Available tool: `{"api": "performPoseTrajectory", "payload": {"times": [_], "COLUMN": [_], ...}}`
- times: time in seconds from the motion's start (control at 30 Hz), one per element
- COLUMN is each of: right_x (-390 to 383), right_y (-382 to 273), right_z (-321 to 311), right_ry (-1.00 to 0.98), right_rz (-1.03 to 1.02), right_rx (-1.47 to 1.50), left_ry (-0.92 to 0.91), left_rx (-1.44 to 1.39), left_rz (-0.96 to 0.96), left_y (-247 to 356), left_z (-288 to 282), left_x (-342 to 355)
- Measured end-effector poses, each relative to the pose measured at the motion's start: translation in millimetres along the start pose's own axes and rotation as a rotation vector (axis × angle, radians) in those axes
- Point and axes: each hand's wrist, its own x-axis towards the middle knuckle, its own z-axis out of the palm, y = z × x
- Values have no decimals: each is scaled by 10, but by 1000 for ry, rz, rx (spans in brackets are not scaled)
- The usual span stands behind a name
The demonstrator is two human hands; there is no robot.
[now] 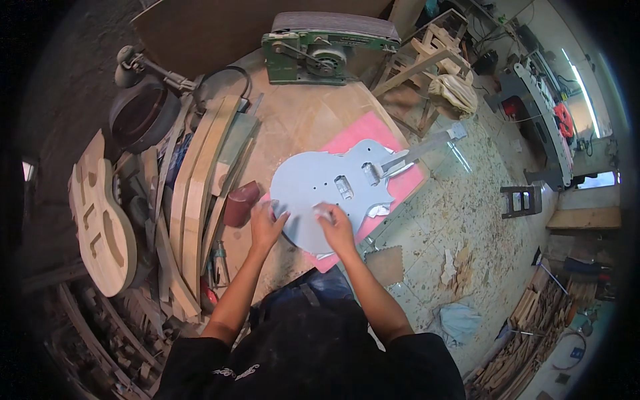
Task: The person sands the light-blue body of an electric guitar using a small sanding block, working across the flat surfaces and the recessed cavities.
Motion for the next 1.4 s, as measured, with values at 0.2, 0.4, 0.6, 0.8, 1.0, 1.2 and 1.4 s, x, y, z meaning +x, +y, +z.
{"api": "performPoseTrajectory", "payload": {"times": [0.2,0.4,0.6,0.8,1.0,1.2,1.4], "right_x": [943,1470,1435,1511,1689,1285,1498], "right_y": [235,327,221,331,248,231,171], "right_z": [-350,-277,436,249,285,775,824], "right_ry": [460,661,455,847,395,122,191], "right_rz": [-162,-89,-142,-7,-231,-318,-244], "right_rx": [-680,-967,-885,-881,-830,-922,-929], "left_ry": [166,246,243,217,250,226,260], "left_rx": [203,247,228,219,177,102,76], "left_rz": [-83,-128,-150,-162,-195,-244,-268], "left_y": [-271,-343,-383,-365,-420,-527,-539], "left_z": [623,787,788,770,801,828,852], "left_x": [409,434,460,469,439,417,399]}}
